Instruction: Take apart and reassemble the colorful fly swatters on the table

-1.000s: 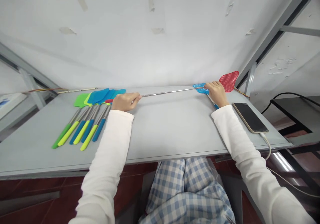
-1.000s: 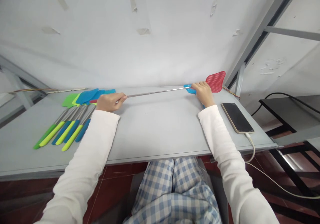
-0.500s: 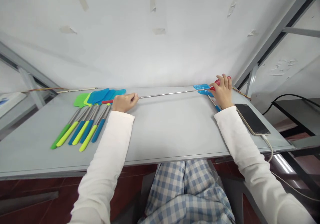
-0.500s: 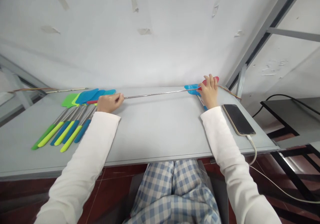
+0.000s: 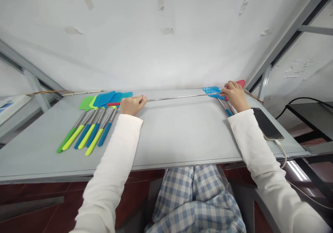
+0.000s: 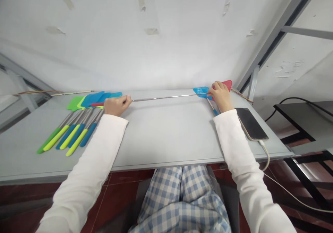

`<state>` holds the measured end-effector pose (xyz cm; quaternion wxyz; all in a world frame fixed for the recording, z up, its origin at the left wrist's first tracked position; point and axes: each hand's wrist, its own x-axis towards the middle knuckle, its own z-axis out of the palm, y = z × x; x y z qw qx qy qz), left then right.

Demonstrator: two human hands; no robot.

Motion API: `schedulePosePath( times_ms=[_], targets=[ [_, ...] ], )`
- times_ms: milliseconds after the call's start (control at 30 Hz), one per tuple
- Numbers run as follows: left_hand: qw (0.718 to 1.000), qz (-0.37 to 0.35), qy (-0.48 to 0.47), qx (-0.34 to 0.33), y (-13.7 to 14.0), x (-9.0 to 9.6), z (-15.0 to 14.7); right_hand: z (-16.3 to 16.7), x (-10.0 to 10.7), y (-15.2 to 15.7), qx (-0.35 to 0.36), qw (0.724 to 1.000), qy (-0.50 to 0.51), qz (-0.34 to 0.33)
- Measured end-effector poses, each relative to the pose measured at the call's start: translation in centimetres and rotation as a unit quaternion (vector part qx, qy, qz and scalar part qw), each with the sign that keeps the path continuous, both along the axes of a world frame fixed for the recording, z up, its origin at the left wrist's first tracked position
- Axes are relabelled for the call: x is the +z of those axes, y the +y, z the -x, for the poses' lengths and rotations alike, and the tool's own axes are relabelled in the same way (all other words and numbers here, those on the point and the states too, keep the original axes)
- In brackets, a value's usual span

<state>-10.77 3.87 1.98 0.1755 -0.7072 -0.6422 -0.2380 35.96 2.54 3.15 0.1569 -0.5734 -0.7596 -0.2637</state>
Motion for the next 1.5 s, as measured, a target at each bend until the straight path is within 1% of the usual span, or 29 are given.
schedulePosePath(
  times_ms=[100, 167, 333, 433, 533, 667, 800, 900, 1000, 1067, 1100, 1133, 1167, 1200, 1267, 1300, 1333, 1367, 1433, 1500],
  targets=[
    [1.000, -0.007, -0.009, -0.006, -0.1, -0.1, -1.2, 1.8, 0.6, -0.4, 0.014, 1.000, -0.008, -0.012],
    [1.000, 0.000, -0.011, -0.020, -0.4, -0.1, -2.9, 3.9, 0.7, -0.6, 0.031, 0.999, -0.015, -0.012],
    [0.998, 0.029, -0.025, -0.050, -1.9, -0.2, -8.3, 9.5, 0.0, -1.5, 0.085, 0.996, -0.039, -0.012],
    [0.997, 0.047, -0.032, -0.046, -2.6, -0.2, -9.8, 11.0, -0.2, -2.1, 0.090, 0.995, -0.029, -0.018],
    [0.997, 0.058, -0.028, -0.041, -3.0, -0.4, -10.1, 11.3, -0.2, -2.5, 0.096, 0.995, -0.015, -0.021],
    [0.997, 0.045, -0.029, -0.054, -3.1, -0.8, -10.4, 11.7, -0.4, -2.7, 0.100, 0.995, -0.013, -0.018],
    [0.997, 0.027, -0.031, -0.065, -2.5, -0.9, -10.4, 12.1, -0.5, -2.9, 0.092, 0.996, -0.016, -0.011],
    [0.996, 0.018, -0.032, -0.081, -1.7, -0.7, -9.5, 11.8, -0.2, -3.0, 0.089, 0.996, -0.002, -0.015],
    [0.997, 0.014, -0.034, -0.072, -1.1, -0.5, -7.9, 10.3, 0.5, -2.7, 0.063, 0.996, 0.054, -0.032],
    [0.998, 0.005, -0.041, -0.057, -0.8, -0.5, -6.8, 8.8, 0.7, -2.1, 0.038, 0.991, 0.126, -0.026],
    [0.998, 0.000, -0.045, -0.050, -0.7, -0.5, -6.4, 8.0, 0.7, -1.7, 0.036, 0.984, 0.175, -0.010],
    [0.998, -0.005, -0.048, -0.045, -0.6, -0.5, -6.0, 7.4, 0.6, -1.4, 0.048, 0.971, 0.233, 0.021],
    [0.998, -0.008, -0.052, -0.041, -0.6, -0.5, -5.7, 6.9, 0.4, -1.1, 0.073, 0.950, 0.297, 0.065],
    [0.998, -0.008, -0.054, -0.039, -0.5, -0.6, -5.5, 6.6, 0.2, -0.8, 0.107, 0.918, 0.364, 0.116],
    [0.998, 0.000, -0.052, -0.043, -0.5, -0.6, -5.4, 6.4, -0.2, -0.6, 0.176, 0.832, 0.481, 0.213],
    [0.998, 0.004, -0.047, -0.046, -0.5, -0.7, -5.4, 6.6, -0.4, -0.6, 0.199, 0.791, 0.524, 0.247],
    [0.998, 0.008, -0.042, -0.050, -0.5, -0.8, -5.5, 6.7, -0.6, -0.7, 0.210, 0.758, 0.556, 0.268],
    [0.998, 0.010, -0.036, -0.053, -0.5, -0.8, -5.6, 7.0, -0.7, -0.8, 0.212, 0.736, 0.581, 0.276],
    [0.998, 0.008, -0.027, -0.056, -0.7, -0.9, -6.0, 7.4, -0.8, -1.1, 0.208, 0.711, 0.611, 0.280],
    [0.998, 0.006, -0.021, -0.055, -0.8, -1.0, -6.3, 7.7, -0.7, -1.3, 0.203, 0.700, 0.629, 0.272]
  ],
)
